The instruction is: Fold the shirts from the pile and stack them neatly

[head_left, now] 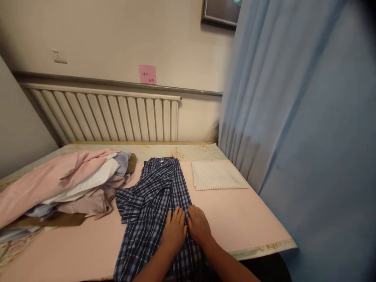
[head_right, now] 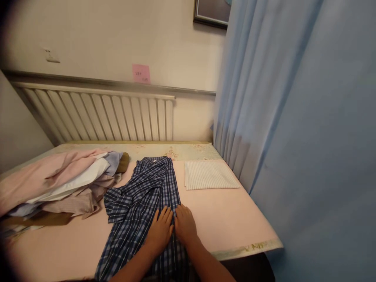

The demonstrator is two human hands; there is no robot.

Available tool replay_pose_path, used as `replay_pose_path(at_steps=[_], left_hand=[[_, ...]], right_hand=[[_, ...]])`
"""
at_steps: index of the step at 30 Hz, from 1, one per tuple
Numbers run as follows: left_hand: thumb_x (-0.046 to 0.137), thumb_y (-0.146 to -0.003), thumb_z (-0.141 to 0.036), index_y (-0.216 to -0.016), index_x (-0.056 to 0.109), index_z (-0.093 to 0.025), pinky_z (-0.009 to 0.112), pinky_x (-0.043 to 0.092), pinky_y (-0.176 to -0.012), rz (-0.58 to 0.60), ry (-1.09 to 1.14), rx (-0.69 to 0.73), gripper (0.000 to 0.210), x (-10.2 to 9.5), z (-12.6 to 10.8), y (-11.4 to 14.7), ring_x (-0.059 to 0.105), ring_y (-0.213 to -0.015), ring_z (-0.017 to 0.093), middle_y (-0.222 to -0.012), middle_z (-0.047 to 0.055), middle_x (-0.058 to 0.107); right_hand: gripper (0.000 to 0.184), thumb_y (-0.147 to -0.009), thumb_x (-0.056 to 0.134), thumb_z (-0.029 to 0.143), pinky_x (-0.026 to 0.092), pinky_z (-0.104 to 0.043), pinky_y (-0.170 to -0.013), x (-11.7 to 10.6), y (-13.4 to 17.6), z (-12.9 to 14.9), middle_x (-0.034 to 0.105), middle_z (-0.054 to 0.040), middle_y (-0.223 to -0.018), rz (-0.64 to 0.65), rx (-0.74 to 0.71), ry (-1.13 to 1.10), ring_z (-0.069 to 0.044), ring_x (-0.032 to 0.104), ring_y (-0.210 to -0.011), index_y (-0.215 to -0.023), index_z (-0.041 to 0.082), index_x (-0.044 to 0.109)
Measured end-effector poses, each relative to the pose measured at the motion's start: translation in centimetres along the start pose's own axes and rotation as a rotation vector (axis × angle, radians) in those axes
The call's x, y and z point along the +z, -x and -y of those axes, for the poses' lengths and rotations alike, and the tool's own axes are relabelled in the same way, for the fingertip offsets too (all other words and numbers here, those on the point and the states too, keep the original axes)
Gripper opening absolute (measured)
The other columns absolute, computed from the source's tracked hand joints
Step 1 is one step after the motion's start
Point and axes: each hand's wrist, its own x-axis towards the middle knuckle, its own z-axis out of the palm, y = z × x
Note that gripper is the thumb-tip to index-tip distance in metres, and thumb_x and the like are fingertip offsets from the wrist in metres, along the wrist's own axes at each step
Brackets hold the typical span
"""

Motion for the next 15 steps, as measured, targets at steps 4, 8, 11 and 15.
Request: replay_pose_path(at_steps=[4, 8, 11, 15], left_hand=[[0.035, -0.089, -0.026, -0.141, 0.041, -0.017, 0.051, 0.023, -0.114, 0.006, 0.012, 0.038, 0.053, -0.4, -0.3, 1.9, 0.029, -0.139, 0.025, -0.148, 0.007, 0.039], [0.036, -0.088, -0.026, -0.142, 0.039, -0.017, 0.051, 0.026, -0.113, 0.043, 0.029, 0.048, 0.054, -1.1, -0.1, 2.7, 0.028, -0.14, 0.026, -0.15, 0.006, 0.036], [0.036, -0.088, -0.027, -0.142, 0.039, -0.018, 0.052, 0.025, -0.113, 0.045, 0.037, 0.045, 0.054, -1.3, -0.1, 2.7, 0.027, -0.14, 0.026, -0.15, 0.006, 0.036], [0.036, -0.089, -0.028, -0.141, 0.04, -0.019, 0.052, 0.025, -0.113, 0.019, 0.04, 0.046, 0.053, -1.1, -0.1, 2.6, 0.027, -0.14, 0.026, -0.15, 0.006, 0.037]], right_hand=[[0.04, -0.086, 0.04, 0.01, 0.036, -0.049, -0.108, 0.3, 0.2, -0.5, 0.058, -0.0099, -0.128, -0.021, 0.009, 0.037, -0.024, 0.046, -0.127, -0.123, 0.015, 0.054], [0.04, -0.087, 0.045, 0.013, 0.036, -0.05, -0.108, -0.2, 1.7, -0.9, 0.055, -0.0097, -0.134, 0.026, -0.018, 0.077, -0.025, 0.043, -0.13, -0.126, 0.016, 0.054], [0.042, -0.088, 0.049, 0.017, 0.035, -0.05, -0.109, -1.4, 4.2, -0.7, 0.049, -0.0083, -0.14, 0.053, -0.063, 0.104, -0.026, 0.038, -0.134, -0.13, 0.018, 0.052], [0.06, -0.083, 0.055, 0.015, 0.034, -0.05, -0.11, -3.4, 8.7, -0.3, 0.038, -0.0044, -0.148, 0.126, -0.169, 0.146, -0.026, 0.03, -0.138, -0.14, 0.022, 0.04]])
